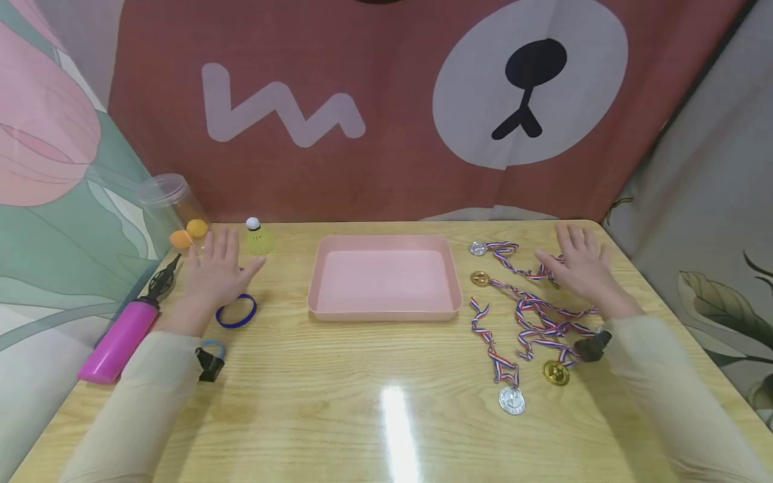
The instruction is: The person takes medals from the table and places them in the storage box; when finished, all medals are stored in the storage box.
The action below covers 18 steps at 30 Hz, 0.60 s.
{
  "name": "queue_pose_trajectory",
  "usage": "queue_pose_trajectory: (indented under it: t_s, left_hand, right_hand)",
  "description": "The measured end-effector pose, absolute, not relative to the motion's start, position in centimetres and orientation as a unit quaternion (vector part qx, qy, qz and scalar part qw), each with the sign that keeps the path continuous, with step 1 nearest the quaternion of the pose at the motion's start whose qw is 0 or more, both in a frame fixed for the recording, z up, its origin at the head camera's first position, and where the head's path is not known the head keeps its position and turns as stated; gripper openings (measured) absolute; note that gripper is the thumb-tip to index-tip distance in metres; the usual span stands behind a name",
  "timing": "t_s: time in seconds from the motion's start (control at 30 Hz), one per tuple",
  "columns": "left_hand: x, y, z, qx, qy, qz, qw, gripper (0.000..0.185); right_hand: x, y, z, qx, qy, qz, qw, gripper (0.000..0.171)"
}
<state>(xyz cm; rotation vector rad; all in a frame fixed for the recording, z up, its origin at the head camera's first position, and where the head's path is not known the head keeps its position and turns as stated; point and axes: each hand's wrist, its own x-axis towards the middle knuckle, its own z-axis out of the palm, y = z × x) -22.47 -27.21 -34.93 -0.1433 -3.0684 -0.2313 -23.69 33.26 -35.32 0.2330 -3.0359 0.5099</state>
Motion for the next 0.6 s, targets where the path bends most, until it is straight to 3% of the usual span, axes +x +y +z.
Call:
queue_pose_trajectory:
  t_s: [0.2,0.6]
  left_hand:
    - [-22.6,-26.0,-34.8,-0.074,-0.993,-0.089,0.032,0.086]
    - [-24.1,-21.7,-37.0,-0.147,-0.982,-0.12,-0.019,0.078]
  right_hand:
    - [-24.1,31.3,-35.1,0.106,-0.977,0.182,0.029,0.079]
    - [-25.0,25.6,-36.7,0.189,-0.954,0.232,-0.004,0.074]
